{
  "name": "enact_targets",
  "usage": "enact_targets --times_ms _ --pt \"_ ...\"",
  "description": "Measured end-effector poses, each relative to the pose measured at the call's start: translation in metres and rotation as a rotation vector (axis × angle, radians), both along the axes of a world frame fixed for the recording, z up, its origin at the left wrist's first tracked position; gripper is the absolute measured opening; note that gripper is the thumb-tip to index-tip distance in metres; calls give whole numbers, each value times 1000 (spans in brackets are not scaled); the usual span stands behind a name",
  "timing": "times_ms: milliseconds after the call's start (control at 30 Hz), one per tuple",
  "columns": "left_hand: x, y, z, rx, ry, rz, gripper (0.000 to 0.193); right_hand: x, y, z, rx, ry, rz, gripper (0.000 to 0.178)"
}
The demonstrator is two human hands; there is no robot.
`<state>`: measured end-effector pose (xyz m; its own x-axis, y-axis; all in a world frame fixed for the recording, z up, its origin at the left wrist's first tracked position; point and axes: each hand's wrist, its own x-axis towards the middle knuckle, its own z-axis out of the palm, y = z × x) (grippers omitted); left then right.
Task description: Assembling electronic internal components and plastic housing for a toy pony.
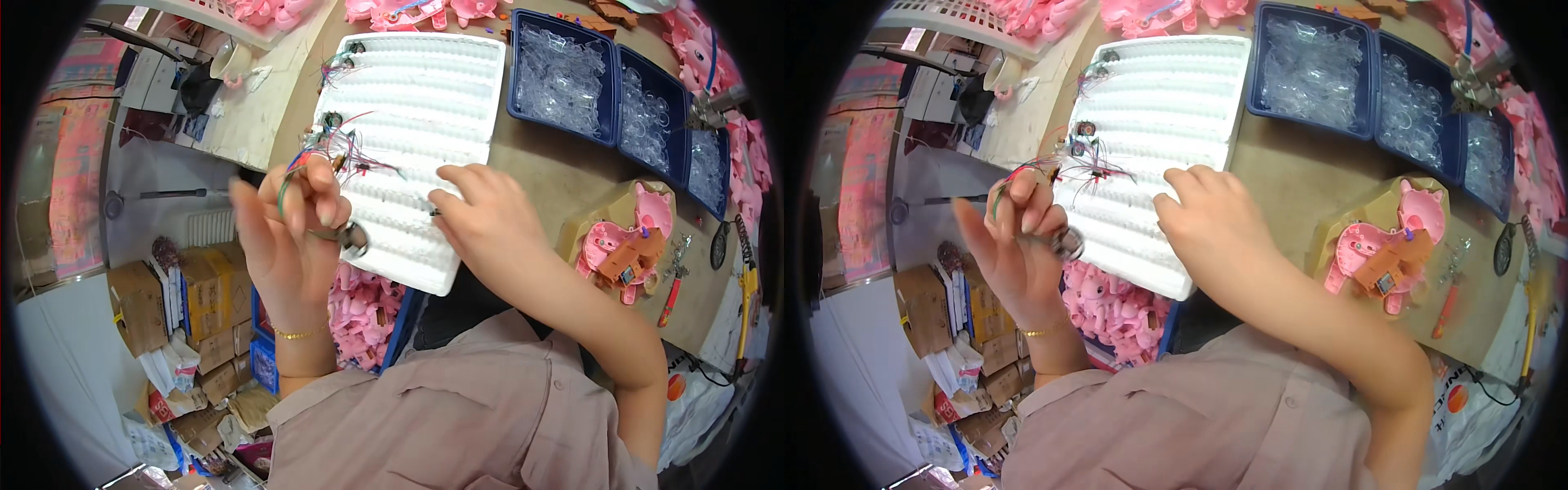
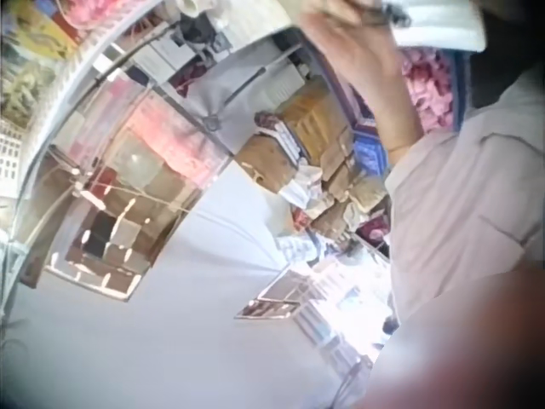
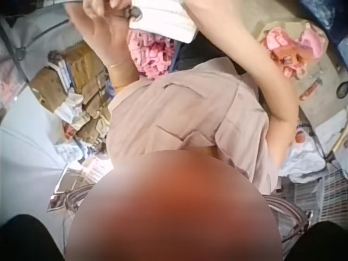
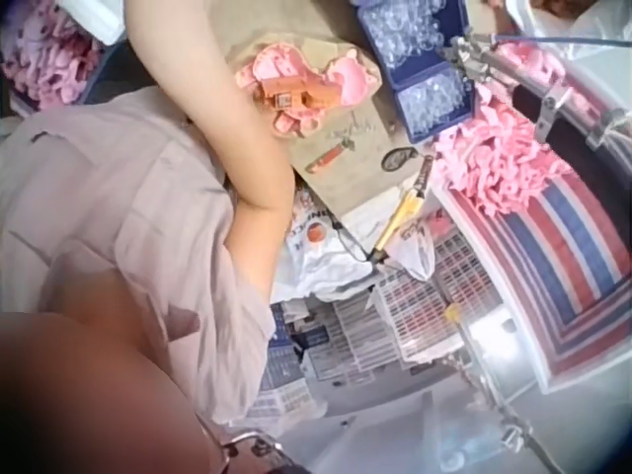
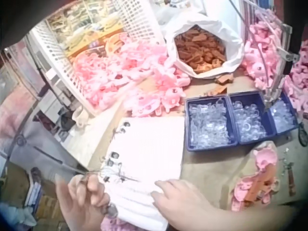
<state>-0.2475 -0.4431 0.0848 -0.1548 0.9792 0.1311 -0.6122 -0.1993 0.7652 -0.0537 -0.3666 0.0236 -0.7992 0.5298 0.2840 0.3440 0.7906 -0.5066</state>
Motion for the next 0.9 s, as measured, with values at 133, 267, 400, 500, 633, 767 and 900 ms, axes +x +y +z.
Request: enact_targets --times_ms 133,267,400,500,633,767,900 --pt "11 -4 19 -355 706 -7 40 29 4 31 -291 160 -86 17" --pt "57 -16 -48 -628 1083 -64 21 25 6 18 -1276 136 -66 34" --pt "86 -29 -48 -381 1137 68 14 10 -11 15 -1326 69 -48 32" --pt "77 -30 -40 -284 1230 6 12 8 -12 15 -1473 412 -152 21" --pt "71 -30 -30 -266 1120 175 23 31 -18 41 -1138 638 -189 22" --pt "79 -9 -37 -186 1503 119 38 52 -14 53 -965 867 -167 34" --pt "92 0 -89 -181 1884 150 55 80 -8 48 -851 926 -260 38"
